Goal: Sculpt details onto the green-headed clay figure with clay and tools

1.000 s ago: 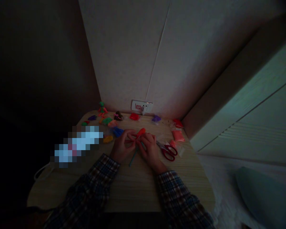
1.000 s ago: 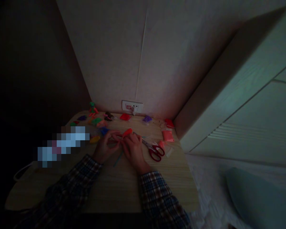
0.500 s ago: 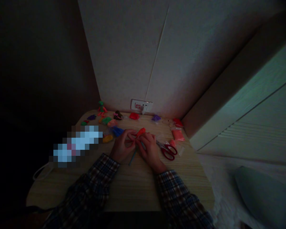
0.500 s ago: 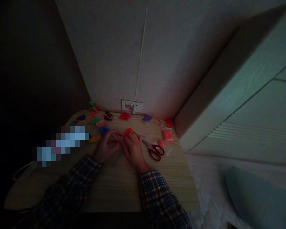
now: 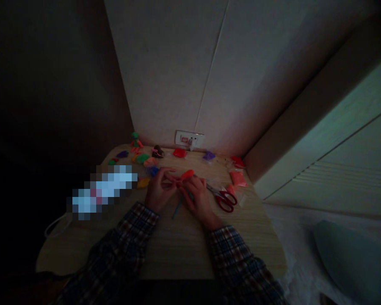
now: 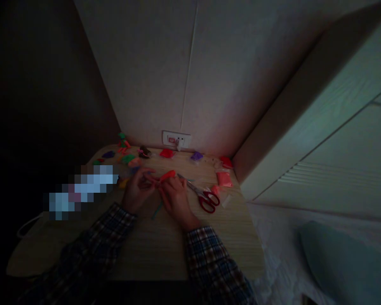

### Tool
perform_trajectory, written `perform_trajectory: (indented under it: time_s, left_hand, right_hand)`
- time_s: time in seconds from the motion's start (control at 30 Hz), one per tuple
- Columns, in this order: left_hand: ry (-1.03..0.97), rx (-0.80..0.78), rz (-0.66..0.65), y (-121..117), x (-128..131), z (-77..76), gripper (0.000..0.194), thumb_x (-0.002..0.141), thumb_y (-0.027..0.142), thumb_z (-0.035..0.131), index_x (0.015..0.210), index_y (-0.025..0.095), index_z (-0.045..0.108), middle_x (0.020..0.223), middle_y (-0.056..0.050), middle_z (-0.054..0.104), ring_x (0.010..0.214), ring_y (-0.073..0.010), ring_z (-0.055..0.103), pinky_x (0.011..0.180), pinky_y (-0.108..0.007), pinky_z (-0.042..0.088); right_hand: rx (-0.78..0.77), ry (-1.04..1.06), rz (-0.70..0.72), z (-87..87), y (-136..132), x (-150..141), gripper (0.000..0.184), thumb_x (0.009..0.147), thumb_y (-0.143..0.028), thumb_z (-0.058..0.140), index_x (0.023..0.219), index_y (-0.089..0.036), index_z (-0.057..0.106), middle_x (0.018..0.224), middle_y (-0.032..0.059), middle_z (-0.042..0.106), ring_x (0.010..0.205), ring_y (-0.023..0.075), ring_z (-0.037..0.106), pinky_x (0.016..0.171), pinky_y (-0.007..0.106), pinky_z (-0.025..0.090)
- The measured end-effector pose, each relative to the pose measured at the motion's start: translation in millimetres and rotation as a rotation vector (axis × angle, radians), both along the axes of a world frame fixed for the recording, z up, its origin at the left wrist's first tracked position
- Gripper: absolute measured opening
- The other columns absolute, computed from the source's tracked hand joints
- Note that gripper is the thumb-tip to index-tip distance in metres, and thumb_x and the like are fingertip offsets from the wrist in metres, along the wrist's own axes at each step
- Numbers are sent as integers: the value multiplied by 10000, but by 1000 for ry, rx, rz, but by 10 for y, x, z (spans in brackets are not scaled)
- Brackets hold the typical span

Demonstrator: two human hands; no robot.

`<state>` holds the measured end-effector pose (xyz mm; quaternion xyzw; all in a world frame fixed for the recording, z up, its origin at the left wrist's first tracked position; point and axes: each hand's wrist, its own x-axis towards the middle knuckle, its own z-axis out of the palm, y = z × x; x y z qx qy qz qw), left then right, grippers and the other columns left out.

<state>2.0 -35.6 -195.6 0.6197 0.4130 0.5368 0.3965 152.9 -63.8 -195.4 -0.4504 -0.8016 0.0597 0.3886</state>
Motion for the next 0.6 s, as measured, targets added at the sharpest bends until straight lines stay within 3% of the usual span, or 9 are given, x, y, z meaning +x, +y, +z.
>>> perform_trajectory:
  time_s: [0.2, 0.33, 0.5, 0.6]
  left_hand:
    - [-46, 19, -80, -7, 7, 15, 368, 747, 159, 639, 1085, 205, 499, 776, 21, 608, 910, -196, 693, 733, -307, 607]
    - [-14, 62, -120, -12, -9, 10, 428, 750, 169, 646, 1148, 212, 495, 1013, -55, 619, 981, -207, 661, 737, -317, 602]
    - [85, 221, -254, -12, -71, 8, 491, 731, 113, 539, 1212, 208, 518, 1238, -114, 558, 1153, -264, 571, 842, -394, 580]
    - [197, 350, -291, -22, -68, 23, 587, 688, 66, 502, 1258, 205, 510, 1282, -116, 545, 1209, -280, 526, 986, -481, 496]
  right_hand:
    - [17, 41, -24, -4, 1, 17, 160, 965, -237, 467, 884, -209, 601, 917, 43, 631, 905, 200, 555, 825, 360, 360]
    - [15, 59, -42, -6, 8, 23, 163, 966, -238, 452, 884, -215, 590, 914, 42, 627, 901, 207, 545, 810, 367, 363]
    - [-15, 87, -41, 5, 9, 31, 195, 974, -240, 419, 863, -217, 578, 892, 41, 610, 883, 207, 529, 804, 370, 363]
    - [-38, 85, -43, 9, 10, 35, 236, 981, -242, 381, 839, -220, 569, 866, 40, 594, 875, 207, 519, 805, 370, 363]
